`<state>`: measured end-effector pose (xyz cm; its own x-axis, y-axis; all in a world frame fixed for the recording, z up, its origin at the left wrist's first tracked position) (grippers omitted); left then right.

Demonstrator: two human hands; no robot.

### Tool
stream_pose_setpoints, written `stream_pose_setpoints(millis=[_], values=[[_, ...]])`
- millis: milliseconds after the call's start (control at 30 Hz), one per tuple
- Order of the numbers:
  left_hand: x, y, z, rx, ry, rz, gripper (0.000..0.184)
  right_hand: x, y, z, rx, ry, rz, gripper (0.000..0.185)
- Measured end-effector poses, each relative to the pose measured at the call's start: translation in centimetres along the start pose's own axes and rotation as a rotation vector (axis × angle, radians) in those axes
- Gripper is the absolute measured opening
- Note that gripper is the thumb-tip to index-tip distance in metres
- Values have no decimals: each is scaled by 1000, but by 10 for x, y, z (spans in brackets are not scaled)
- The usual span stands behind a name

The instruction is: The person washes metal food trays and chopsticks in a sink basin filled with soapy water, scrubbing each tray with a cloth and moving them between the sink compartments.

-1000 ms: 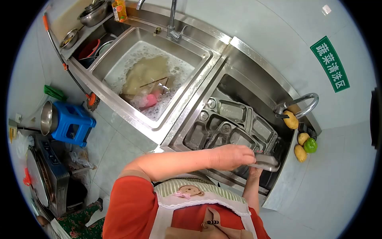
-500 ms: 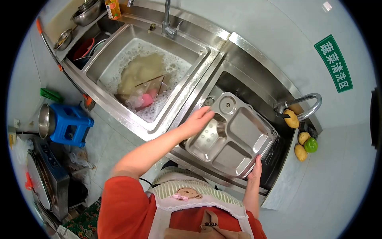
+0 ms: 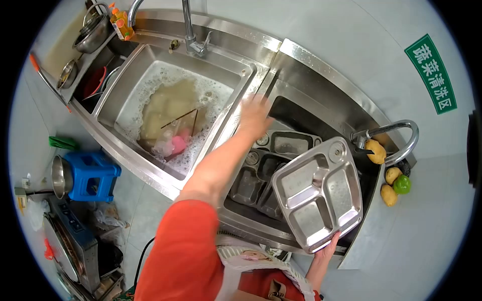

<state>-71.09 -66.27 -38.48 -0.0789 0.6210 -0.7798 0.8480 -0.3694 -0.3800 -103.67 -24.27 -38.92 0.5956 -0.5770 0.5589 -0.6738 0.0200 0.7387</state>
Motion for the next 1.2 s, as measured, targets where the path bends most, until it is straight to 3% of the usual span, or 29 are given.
stream_pose_setpoints(millis=[33, 67, 133, 267, 333, 367, 433, 500, 533, 567, 600, 733, 767, 833, 900, 1033, 1133, 1200], values=[[23, -35, 8, 162, 94, 169, 54, 13, 5, -7, -14, 97, 12, 44], [57, -72, 2, 325, 189, 342, 51, 20, 8, -12, -16, 49, 18, 43], [97, -105, -13, 409, 20, 297, 50, 28, 10, -11, -31, -3, 33, 42], [107, -73, -81, 475, -73, -621, 66, 15, 6, 1, 45, 21, 31, 45], [108, -50, -126, 632, 418, -920, 76, 31, -13, 14, 107, 8, 27, 44], [88, -50, -171, 586, 638, -1333, 80, 65, -24, 16, 118, 56, -1, 43], [68, -47, -214, 481, 415, -1648, 77, 85, -59, 35, 177, 124, -35, 45], [72, -25, -215, 183, -78, -1653, 76, 131, -95, 37, 240, 206, -79, 43], [77, -4, -210, 40, -310, -1515, 59, 156, -114, 34, 258, 236, -91, 41], [83, 25, -204, -2, -664, -1183, 49, 180, -131, 28, 275, 263, -104, 40], [75, 49, -204, -18, -777, -1096, 44, 207, -144, 16, 323, 320, -104, 38], [49, 141, -201, 68, -606, -1281, 36, 233, -179, -3, 709, 660, 101, 35], [52, 168, -193, 98, -511, -1296, 38, 235, -179, -5, 701, 655, 103, 35], [11, 153, -214, 0, -381, -1265, 40, 239, -180, -10, 789, 572, 216, 37], [33, 206, -177, 61, -407, -1102, 37, 232, -189, -11, 786, 551, 189, 37], [36, 242, -154, -168, -584, -680, 33, 261, -195, -26, 878, 668, -39, 37], [31, 236, -157, -201, -626, -653, 40, 259, -193, -27, 1023, 891, -289, 37], [36, 241, -158, -185, -610, -672, 45, 231, -185, -10, 917, 942, -516, 38]])
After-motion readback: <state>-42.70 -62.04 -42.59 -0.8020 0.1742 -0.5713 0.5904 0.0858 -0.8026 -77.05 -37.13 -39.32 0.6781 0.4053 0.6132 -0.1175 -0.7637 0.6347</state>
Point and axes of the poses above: each hand's wrist, its own z-axis towards the middle knuckle, its own x-axis out of the palm, y = z × x, the point moved 4 cm from there along z, towards the middle knuckle, and after that the axes turned 12 degrees about y, right-handed, at the moved point
